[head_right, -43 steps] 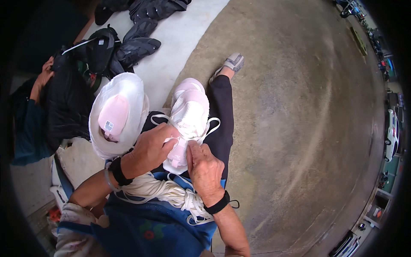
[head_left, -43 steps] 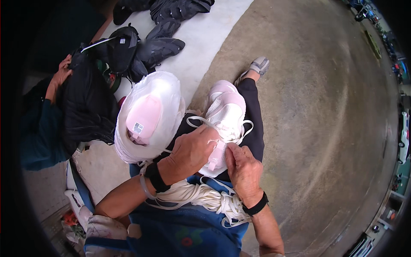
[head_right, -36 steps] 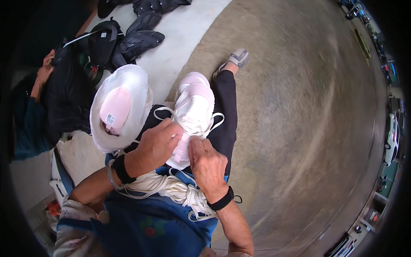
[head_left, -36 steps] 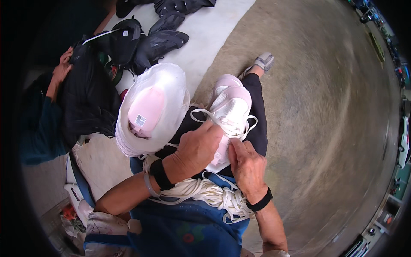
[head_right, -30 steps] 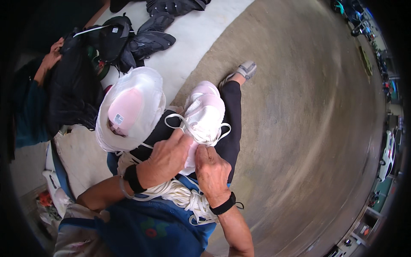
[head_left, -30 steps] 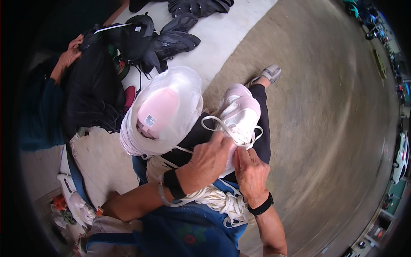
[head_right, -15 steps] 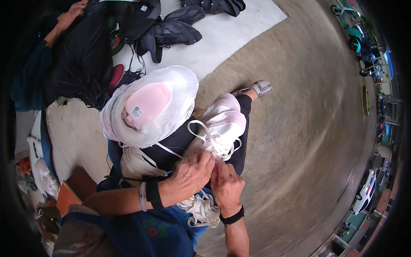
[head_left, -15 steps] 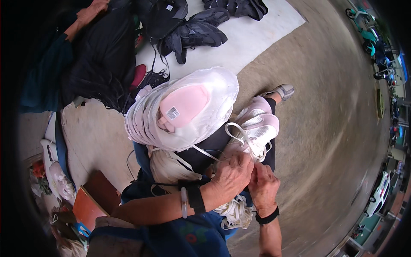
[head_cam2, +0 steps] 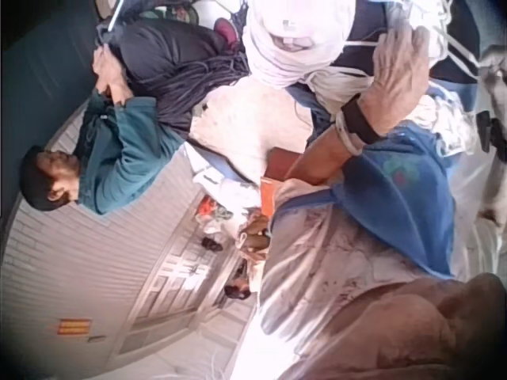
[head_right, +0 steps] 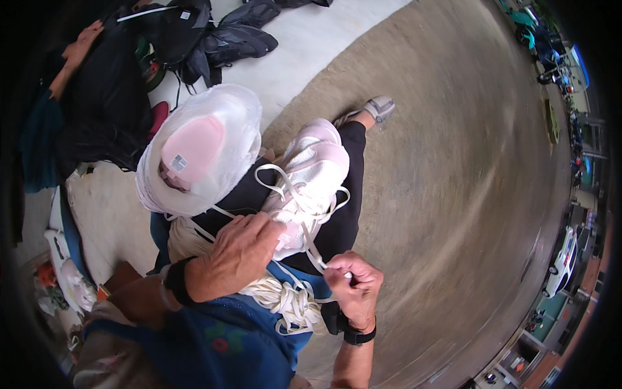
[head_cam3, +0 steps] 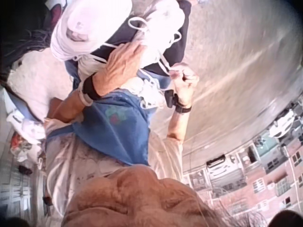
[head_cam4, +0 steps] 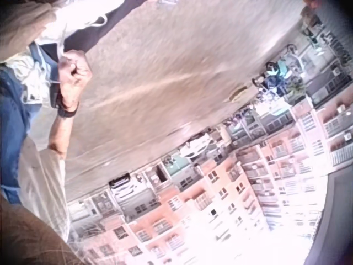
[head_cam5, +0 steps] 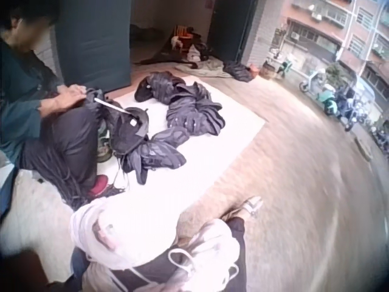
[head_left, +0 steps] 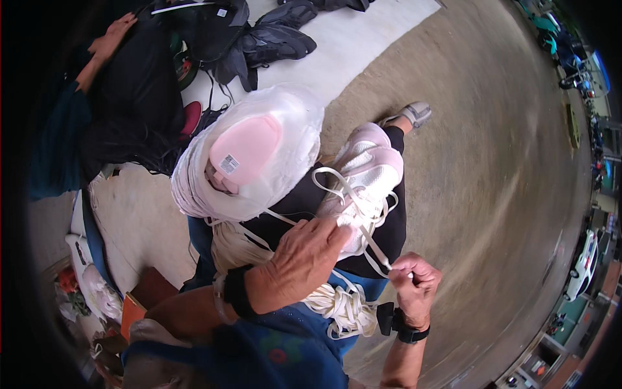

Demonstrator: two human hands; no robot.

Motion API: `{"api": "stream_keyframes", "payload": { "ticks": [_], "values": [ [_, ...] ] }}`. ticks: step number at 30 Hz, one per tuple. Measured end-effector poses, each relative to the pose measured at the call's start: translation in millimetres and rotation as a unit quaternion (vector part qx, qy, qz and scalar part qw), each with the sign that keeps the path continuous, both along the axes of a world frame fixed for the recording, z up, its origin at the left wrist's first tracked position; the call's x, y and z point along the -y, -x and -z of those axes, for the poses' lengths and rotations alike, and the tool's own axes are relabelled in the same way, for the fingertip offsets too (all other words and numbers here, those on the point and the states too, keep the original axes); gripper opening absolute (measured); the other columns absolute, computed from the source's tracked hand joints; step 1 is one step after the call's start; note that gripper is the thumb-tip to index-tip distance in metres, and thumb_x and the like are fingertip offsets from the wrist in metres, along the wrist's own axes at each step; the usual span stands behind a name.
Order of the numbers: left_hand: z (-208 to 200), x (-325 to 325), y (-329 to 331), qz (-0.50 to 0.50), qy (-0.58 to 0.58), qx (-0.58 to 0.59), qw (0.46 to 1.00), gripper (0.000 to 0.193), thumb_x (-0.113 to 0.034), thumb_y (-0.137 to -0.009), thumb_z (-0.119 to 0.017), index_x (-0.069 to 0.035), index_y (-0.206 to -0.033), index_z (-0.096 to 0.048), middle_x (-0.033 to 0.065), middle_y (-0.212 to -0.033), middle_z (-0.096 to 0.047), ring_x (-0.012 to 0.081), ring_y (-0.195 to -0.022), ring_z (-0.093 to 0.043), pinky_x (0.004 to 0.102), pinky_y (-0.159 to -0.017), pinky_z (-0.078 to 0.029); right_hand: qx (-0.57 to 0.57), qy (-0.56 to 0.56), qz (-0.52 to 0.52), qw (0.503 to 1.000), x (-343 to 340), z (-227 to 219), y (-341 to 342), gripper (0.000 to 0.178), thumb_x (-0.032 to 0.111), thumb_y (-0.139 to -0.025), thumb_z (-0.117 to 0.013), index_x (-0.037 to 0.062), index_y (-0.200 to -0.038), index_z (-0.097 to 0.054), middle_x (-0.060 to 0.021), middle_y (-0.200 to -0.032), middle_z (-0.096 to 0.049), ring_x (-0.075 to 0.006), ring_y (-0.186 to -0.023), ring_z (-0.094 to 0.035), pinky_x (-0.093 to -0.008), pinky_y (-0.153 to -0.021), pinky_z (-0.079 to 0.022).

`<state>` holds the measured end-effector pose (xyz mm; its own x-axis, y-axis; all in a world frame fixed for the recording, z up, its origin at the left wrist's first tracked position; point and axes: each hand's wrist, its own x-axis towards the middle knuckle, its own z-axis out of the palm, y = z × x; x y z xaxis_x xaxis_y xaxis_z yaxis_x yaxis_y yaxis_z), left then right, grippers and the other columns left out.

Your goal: Lacing a pair of white sneakers while seated on the floor.

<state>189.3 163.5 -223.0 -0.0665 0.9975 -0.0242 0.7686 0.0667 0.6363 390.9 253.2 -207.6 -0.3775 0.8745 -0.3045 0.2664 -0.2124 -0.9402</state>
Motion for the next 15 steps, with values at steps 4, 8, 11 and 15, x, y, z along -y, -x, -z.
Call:
{"api": "stream_keyframes", "payload": {
  "ticks": [4,8,11,15],
  "values": [
    [7.6,-6.6,1.4,0.075,-0.051,0.006,0.996,0.037,-0.008,-0.08,-0.063,-0.005,-0.115,-0.054,0.0096,-0.093,-0.054,0.0283,-0.084,-0.061,0.0384,-0.071,-0.05,-0.058,-0.044,-0.181,0.981,-1.0,-9.2,2.7,0.014,-0.01,-0.068,-0.059,0.0005,-0.076,-0.064,-0.0022,-0.069,-0.059,-0.0081,-0.057,-0.049,-0.0218,-0.052,-0.036],
    [10.4,-20.3,1.6,0.115,-0.061,-0.019,0.991,0.035,-0.006,-0.079,-0.062,-0.005,-0.113,-0.056,0.0093,-0.096,-0.056,0.0258,-0.086,-0.061,0.0367,-0.074,-0.05,-0.017,-0.046,-0.226,0.973,-4.9,-5.6,-3.5,0.014,-0.006,-0.069,-0.057,0.003,-0.076,-0.064,-0.0005,-0.064,-0.053,-0.0071,-0.054,-0.045,-0.0233,-0.048,-0.032],
    [11.0,-24.8,-0.1,0.137,-0.054,-0.021,0.989,0.03,-0.005,-0.077,-0.063,-0.004,-0.107,-0.058,0.0098,-0.095,-0.057,0.0255,-0.085,-0.061,0.0362,-0.074,-0.05,-0.052,-0.041,-0.199,0.978,-6.8,-3.2,-10.7,0.014,-0.007,-0.068,-0.056,0.0027,-0.075,-0.064,-0.0005,-0.064,-0.052,-0.0075,-0.053,-0.045,-0.023,-0.048,-0.032],
    [5.9,-21.4,-11.1,0.148,-0.071,0.047,0.985,0.023,-0.002,-0.075,-0.062,-0.003,-0.098,-0.059,0.0107,-0.092,-0.058,0.0247,-0.08,-0.061,0.0364,-0.071,-0.049,-0.047,-0.016,-0.186,0.981,-4.4,-4.1,-12.5,0.006,-0.002,-0.08,-0.062,0.0027,-0.082,-0.064,0.0009,-0.07,-0.056,-0.0048,-0.06,-0.048,-0.0203,-0.054,-0.037]
  ]
}}
